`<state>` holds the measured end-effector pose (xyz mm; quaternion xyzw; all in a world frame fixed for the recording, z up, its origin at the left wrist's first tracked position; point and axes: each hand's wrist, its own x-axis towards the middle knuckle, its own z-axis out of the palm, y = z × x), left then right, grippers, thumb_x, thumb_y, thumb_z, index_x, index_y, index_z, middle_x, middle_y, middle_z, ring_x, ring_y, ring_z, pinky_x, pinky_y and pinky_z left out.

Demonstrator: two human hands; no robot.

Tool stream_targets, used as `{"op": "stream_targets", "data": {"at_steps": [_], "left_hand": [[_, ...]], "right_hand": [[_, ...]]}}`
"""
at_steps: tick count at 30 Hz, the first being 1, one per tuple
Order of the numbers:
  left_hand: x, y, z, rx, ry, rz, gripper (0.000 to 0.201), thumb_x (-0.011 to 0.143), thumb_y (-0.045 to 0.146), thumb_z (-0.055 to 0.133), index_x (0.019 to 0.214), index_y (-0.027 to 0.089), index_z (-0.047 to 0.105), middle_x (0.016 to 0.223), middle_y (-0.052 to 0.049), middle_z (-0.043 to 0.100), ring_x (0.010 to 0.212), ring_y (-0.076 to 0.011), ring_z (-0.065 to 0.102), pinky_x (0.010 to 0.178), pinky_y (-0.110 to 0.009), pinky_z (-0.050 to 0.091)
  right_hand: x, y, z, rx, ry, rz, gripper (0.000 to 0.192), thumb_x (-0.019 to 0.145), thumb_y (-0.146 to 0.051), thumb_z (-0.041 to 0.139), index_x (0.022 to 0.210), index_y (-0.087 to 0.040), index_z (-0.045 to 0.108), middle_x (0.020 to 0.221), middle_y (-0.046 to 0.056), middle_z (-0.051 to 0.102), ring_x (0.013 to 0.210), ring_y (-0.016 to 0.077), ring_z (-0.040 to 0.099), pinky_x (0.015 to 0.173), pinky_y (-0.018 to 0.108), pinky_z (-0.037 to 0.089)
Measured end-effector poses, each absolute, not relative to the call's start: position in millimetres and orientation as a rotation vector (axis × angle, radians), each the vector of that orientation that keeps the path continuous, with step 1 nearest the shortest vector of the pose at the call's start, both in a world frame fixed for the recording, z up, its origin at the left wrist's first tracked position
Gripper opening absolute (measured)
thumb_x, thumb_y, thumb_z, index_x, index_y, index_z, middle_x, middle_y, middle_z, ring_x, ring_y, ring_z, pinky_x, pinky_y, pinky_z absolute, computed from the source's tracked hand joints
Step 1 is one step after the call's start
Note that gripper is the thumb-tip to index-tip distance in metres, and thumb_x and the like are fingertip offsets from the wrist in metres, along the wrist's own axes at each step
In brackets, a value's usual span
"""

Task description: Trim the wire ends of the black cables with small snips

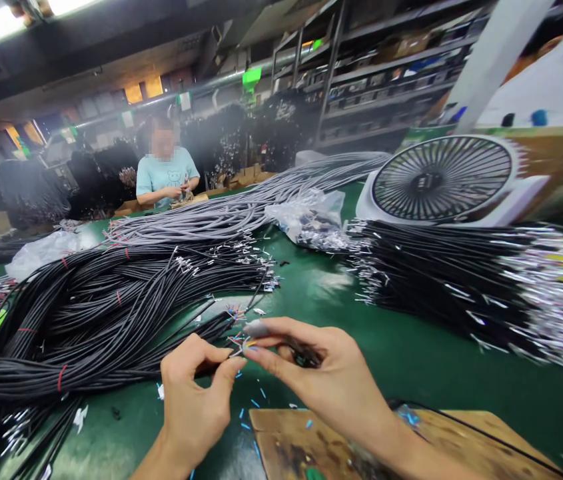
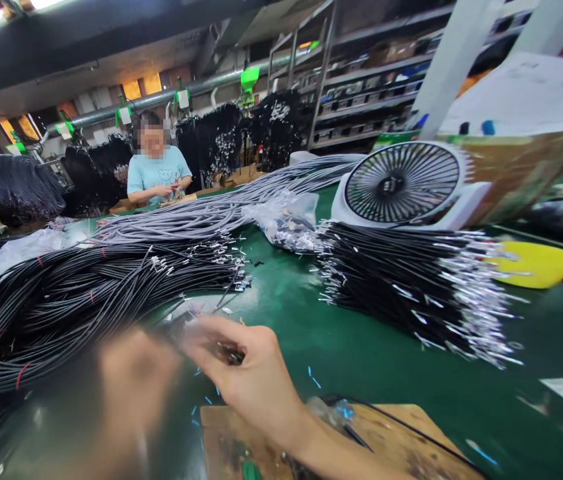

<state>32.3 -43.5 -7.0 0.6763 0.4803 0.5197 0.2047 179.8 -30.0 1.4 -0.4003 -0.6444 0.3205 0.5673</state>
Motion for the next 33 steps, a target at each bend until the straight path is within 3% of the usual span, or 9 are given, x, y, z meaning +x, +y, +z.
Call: {"op": "stream_targets", "data": {"at_steps": [7,13,18,21,23,27,30,33], "left_hand": [[33.3,-39.8,-9.8,1.838,1.336,1.565,0.021,0.07,0.021,0.065,0.052,0.018,0.056,0.05,0.003,0.055,0.046,-0.0098,0.05,0.044,-0.019,0.039],[34.8,-35.1,-11.7,1.597,1.349,1.435,0.023,0.066,0.025,0.067,0.05,0.016,0.054,0.044,0.004,0.053,0.037,-0.0077,0.047,0.036,-0.017,0.036],[27.4,-23.9,-8.1,1.246,1.314,1.422,0.038,0.066,0.049,0.066,0.055,0.016,0.051,0.038,0.006,0.046,0.031,-0.0057,0.04,0.032,-0.016,0.032],[22.3,-16.3,-7.3,1.243,1.26,1.198,0.054,0.074,0.064,0.048,0.056,0.014,0.055,0.043,0.0,0.053,0.036,-0.0096,0.049,0.037,-0.02,0.04],[19.2,-13.1,-9.4,1.454,1.377,0.976,0.057,0.081,0.06,0.038,0.057,0.013,0.061,0.048,-0.004,0.058,0.042,-0.0127,0.056,0.041,-0.022,0.043],[8.0,-5.5,-16.5,1.911,1.777,0.896,0.022,0.08,0.03,0.054,0.07,0.016,0.067,0.067,-0.005,0.067,0.06,-0.0159,0.062,0.054,-0.024,0.046],[-3.1,8.8,-22.4,1.997,1.892,0.873,0.014,0.079,0.019,0.055,0.072,0.015,0.067,0.074,-0.007,0.066,0.069,-0.0193,0.062,0.067,-0.03,0.046],[-9.0,30.0,-31.5,2.085,1.936,0.795,0.008,0.074,0.011,0.06,0.075,0.015,0.067,0.08,-0.009,0.065,0.081,-0.0222,0.06,0.076,-0.033,0.043]], "right_hand": [[178.9,-27.0,6.1,-0.92,-1.497,0.907,0.012,0.07,-0.023,0.063,0.077,-0.016,0.071,0.061,0.003,0.07,0.052,0.0152,0.063,0.048,0.023,0.051],[179.3,-30.6,-0.4,-0.926,-1.635,0.604,0.025,0.075,-0.019,0.056,0.095,-0.018,0.07,0.067,0.002,0.072,0.047,0.0133,0.06,0.042,0.022,0.049],[181.3,-23.1,-5.5,-1.014,-1.695,0.573,0.03,0.072,-0.018,0.055,0.097,-0.019,0.069,0.073,0.003,0.073,0.055,0.0161,0.063,0.057,0.028,0.053],[183.5,-17.2,-1.6,-1.098,-1.506,0.59,0.03,0.074,-0.026,0.056,0.1,-0.015,0.067,0.076,0.006,0.072,0.053,0.0154,0.061,0.051,0.027,0.05],[185.0,-14.6,2.0,-1.121,-1.384,0.592,0.033,0.077,-0.031,0.055,0.101,-0.012,0.065,0.075,0.007,0.071,0.053,0.0149,0.059,0.048,0.026,0.047],[185.8,-12.9,5.3,-1.089,-1.37,0.649,0.037,0.082,-0.036,0.047,0.1,-0.009,0.063,0.064,0.005,0.066,0.044,0.0108,0.048,0.043,0.023,0.039],[184.9,-12.8,3.6,-1.049,-1.4,0.699,0.039,0.085,-0.037,0.042,0.103,-0.009,0.062,0.057,0.001,0.06,0.037,0.008,0.035,0.038,0.022,0.031],[184.9,-12.9,1.8,-1.043,-1.448,0.719,0.038,0.087,-0.037,0.041,0.103,-0.009,0.061,0.052,-0.001,0.056,0.038,0.0085,0.036,0.039,0.021,0.031]]}}
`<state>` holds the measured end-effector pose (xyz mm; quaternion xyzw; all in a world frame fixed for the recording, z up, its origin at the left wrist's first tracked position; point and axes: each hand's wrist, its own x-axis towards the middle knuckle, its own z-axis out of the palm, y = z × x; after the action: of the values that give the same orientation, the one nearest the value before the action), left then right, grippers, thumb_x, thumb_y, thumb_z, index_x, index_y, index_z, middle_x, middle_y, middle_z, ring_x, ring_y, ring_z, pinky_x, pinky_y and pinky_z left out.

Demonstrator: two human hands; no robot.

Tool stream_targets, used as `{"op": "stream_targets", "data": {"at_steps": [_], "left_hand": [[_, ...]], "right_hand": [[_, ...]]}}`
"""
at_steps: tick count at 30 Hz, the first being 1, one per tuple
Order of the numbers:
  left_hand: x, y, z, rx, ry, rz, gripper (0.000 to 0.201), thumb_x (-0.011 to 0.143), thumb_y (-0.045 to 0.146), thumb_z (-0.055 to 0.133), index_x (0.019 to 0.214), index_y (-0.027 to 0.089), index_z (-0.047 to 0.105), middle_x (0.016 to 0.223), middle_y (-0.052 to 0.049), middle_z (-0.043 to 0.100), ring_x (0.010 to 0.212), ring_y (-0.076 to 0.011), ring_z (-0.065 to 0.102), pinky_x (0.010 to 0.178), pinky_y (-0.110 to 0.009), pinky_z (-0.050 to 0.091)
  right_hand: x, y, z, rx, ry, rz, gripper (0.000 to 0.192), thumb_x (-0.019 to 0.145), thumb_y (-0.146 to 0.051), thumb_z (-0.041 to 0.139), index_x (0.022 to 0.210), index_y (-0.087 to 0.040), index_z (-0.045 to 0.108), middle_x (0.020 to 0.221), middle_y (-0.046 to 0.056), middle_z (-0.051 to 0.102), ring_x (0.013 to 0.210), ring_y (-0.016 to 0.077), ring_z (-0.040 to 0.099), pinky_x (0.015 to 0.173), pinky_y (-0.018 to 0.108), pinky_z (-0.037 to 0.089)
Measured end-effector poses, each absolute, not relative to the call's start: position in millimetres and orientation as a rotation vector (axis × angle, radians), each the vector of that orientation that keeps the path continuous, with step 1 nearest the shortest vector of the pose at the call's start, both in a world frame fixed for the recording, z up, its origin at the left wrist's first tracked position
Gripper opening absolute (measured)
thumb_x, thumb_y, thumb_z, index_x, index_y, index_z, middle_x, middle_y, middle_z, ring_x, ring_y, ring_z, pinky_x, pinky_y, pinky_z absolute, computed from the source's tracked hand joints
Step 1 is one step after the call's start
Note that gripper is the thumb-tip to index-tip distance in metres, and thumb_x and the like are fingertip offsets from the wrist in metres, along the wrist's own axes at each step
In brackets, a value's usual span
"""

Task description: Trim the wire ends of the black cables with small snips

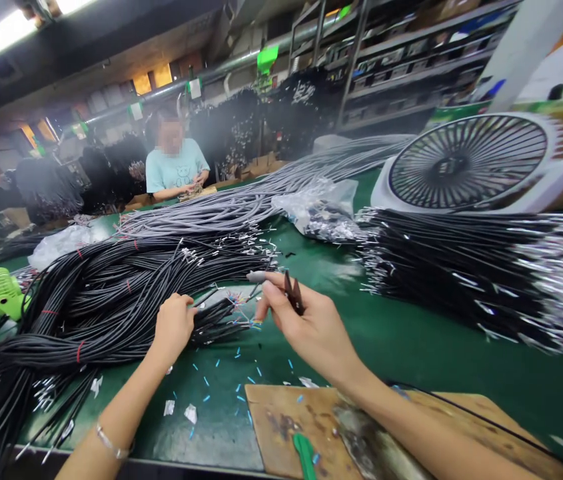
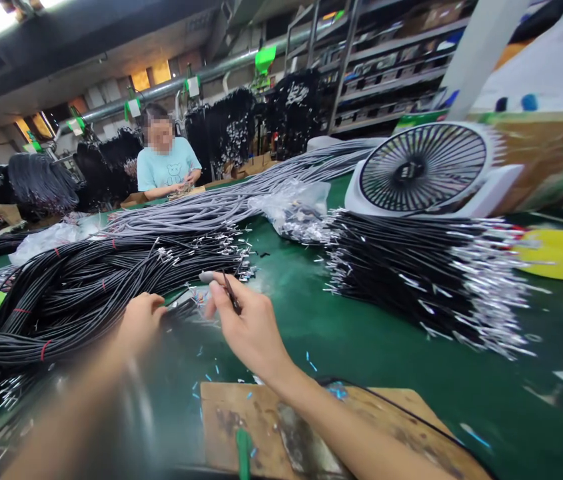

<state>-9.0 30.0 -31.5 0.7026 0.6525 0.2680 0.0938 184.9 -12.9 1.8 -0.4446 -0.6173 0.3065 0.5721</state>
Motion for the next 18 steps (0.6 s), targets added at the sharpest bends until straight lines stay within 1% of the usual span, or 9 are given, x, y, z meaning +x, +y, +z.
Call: {"op": "stream_targets", "data": {"at_steps": [3,5,6,8,9,11,14,16,18], "left_hand": [[-8.1,47.1,-42.3,2.124,1.904,0.728,0.007,0.069,0.008,0.064,0.066,0.015,0.064,0.077,-0.008,0.063,0.08,-0.0213,0.06,0.074,-0.03,0.042],[-6.2,51.3,-47.4,2.121,1.886,0.73,0.009,0.071,0.01,0.063,0.063,0.014,0.062,0.073,-0.007,0.063,0.075,-0.0202,0.059,0.069,-0.029,0.042],[-5.3,51.0,-48.8,2.115,1.873,0.741,0.01,0.074,0.011,0.06,0.064,0.014,0.061,0.072,-0.006,0.063,0.073,-0.0192,0.059,0.067,-0.028,0.042],[-3.9,46.6,-49.5,2.106,1.823,0.767,0.013,0.08,0.016,0.055,0.069,0.014,0.062,0.066,-0.004,0.062,0.066,-0.0165,0.059,0.062,-0.025,0.042],[-3.2,43.3,-48.9,2.105,1.788,0.773,0.014,0.082,0.018,0.054,0.072,0.015,0.062,0.061,-0.001,0.061,0.061,-0.0151,0.058,0.059,-0.024,0.041],[-1.8,36.7,-46.9,2.109,1.719,0.783,0.014,0.082,0.02,0.053,0.074,0.017,0.064,0.054,0.002,0.059,0.053,-0.0134,0.056,0.055,-0.022,0.04],[0.8,30.7,-44.0,2.106,1.656,0.842,0.016,0.082,0.02,0.052,0.073,0.018,0.066,0.055,0.002,0.061,0.052,-0.013,0.056,0.052,-0.021,0.038],[2.1,29.7,-42.4,2.093,1.633,0.918,0.019,0.084,0.02,0.05,0.075,0.018,0.067,0.06,0.0,0.064,0.054,-0.013,0.057,0.053,-0.021,0.04],[2.8,29.3,-40.1,2.067,1.628,1.008,0.02,0.085,0.02,0.049,0.082,0.017,0.068,0.068,-0.002,0.066,0.061,-0.0135,0.059,0.058,-0.022,0.043]], "right_hand": [[186.1,-12.3,0.3,-1.08,-1.501,0.684,0.037,0.089,-0.035,0.039,0.104,-0.01,0.061,0.05,-0.002,0.055,0.038,0.0097,0.04,0.04,0.022,0.035],[187.1,-11.3,-2.0,-1.093,-1.598,0.61,0.035,0.089,-0.032,0.037,0.105,-0.012,0.061,0.054,0.0,0.059,0.042,0.0117,0.048,0.045,0.023,0.041],[187.5,-10.7,-3.5,-1.092,-1.69,0.547,0.033,0.089,-0.028,0.037,0.105,-0.013,0.062,0.062,0.003,0.064,0.049,0.0135,0.055,0.05,0.024,0.045],[188.1,-9.3,-6.6,-1.134,-1.944,0.388,0.033,0.084,-0.016,0.039,0.106,-0.018,0.064,0.092,0.007,0.07,0.07,0.018,0.065,0.062,0.028,0.05],[188.4,-8.9,-7.8,-1.184,-2.092,0.312,0.036,0.08,-0.011,0.041,0.106,-0.021,0.064,0.108,0.007,0.067,0.079,0.0205,0.066,0.066,0.031,0.05],[189.4,-8.7,-8.9,-1.317,-2.362,0.21,0.043,0.072,-0.004,0.045,0.102,-0.026,0.067,0.126,0.003,0.058,0.08,0.0233,0.068,0.066,0.035,0.051],[192.9,-10.9,-9.9,-1.405,-2.577,0.184,0.041,0.068,-0.002,0.047,0.091,-0.027,0.071,0.123,0.002,0.06,0.073,0.0226,0.069,0.064,0.034,0.05],[195.8,-13.5,-13.3,-1.366,-2.601,0.203,0.041,0.068,-0.001,0.048,0.089,-0.027,0.072,0.115,0.003,0.065,0.08,0.0229,0.068,0.068,0.032,0.05],[198.0,-16.2,-19.7,-1.321,-2.623,0.241,0.041,0.068,-0.001,0.049,0.09,-0.027,0.072,0.106,0.003,0.069,0.088,0.024,0.067,0.071,0.032,0.049]]}}
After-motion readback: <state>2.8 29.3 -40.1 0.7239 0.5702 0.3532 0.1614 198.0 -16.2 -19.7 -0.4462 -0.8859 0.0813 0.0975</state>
